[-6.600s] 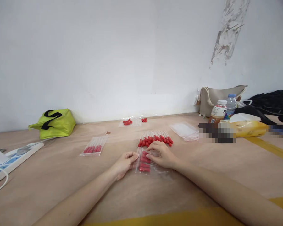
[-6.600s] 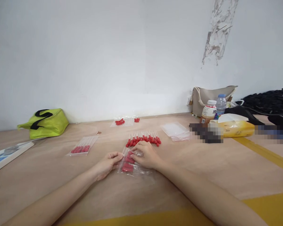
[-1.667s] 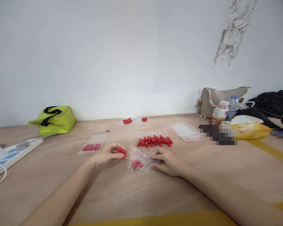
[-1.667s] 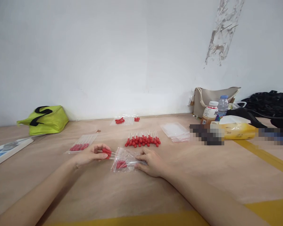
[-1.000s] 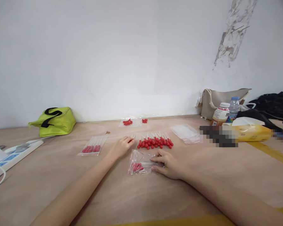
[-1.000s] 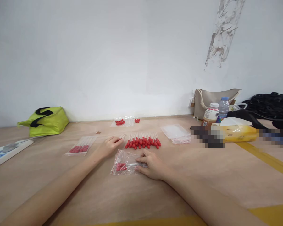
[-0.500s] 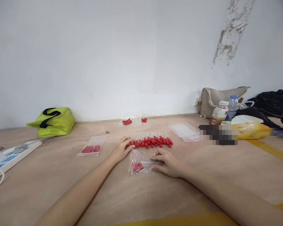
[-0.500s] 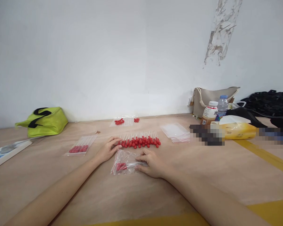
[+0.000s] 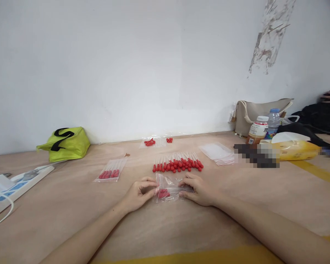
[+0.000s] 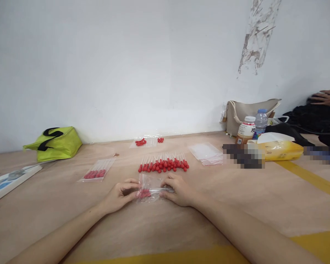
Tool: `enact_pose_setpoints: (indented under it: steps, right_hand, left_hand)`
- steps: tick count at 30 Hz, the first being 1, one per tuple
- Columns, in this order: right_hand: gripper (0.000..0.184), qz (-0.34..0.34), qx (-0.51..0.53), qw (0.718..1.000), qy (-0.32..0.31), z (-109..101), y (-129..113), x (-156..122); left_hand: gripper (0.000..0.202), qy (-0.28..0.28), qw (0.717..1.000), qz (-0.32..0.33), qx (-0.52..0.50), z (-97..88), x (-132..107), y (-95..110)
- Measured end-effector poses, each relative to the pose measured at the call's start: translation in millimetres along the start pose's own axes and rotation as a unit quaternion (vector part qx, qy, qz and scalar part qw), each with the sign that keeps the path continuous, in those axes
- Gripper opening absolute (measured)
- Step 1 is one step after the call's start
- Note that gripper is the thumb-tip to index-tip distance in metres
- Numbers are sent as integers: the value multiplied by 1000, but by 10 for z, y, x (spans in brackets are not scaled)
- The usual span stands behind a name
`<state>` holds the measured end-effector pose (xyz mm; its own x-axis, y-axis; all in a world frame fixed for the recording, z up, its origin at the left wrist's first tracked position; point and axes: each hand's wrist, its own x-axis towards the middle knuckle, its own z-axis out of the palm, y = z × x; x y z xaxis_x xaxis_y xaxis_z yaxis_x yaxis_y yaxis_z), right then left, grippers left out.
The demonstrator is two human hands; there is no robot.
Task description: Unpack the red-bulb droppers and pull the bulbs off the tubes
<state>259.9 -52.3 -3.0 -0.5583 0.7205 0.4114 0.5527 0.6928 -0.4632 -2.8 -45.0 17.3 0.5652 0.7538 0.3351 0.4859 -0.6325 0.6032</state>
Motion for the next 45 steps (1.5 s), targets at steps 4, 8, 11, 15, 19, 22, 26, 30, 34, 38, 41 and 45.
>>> enact_pose_setpoints:
  steps: [4, 8, 11, 15, 19, 22, 26, 30, 34, 38, 41, 45]
  right_hand:
    - [23, 0, -1, 1000, 10, 21, 7, 13]
    - [24, 23, -17, 999, 20, 33, 3, 31]
    - [26, 32, -23, 999, 22, 41, 13, 34]
    - [30, 26, -22, 999, 14, 41, 26, 30]
    - [28, 26, -20, 999, 8, 26, 22, 29]
    - [27, 30, -19, 999, 8, 15, 15, 27]
    - [28, 33, -19, 999, 6, 11, 13, 26]
    - [28, 32, -21, 999, 8, 21, 17, 29]
    - [30, 36, -19, 999, 7, 19, 16, 26]
    - [30, 35, -15, 999, 2, 6, 15, 17]
    - [30, 35, -19, 999, 1, 2, 15, 17]
    - [29, 34, -20, 999, 2, 1, 9, 24]
  left_hand:
    - [26, -70, 997, 10, 6, 40, 45, 102]
    - [27, -97, 995, 28, 14, 27, 69, 75]
    - [22, -97, 994, 31, 32, 13, 41, 76]
    - [11, -97, 993, 40, 61, -28, -3, 168]
    - [13, -97, 991, 62, 74, -34, -7, 247]
    - [10, -101, 991, 53, 70, -3, -3, 251]
    - [11, -93, 993, 19, 66, 6, -9, 225]
    - [11, -106, 993, -28, 41, -52, 1, 158]
    - [22, -110, 986, -85, -92, -239, 12, -2]
    - [27, -71, 967, -174, -173, -592, -43, -201]
    - [30, 58, 968, -207, -130, -832, -94, -330]
    - [37, 276, 943, -185, 0, -875, -16, -427]
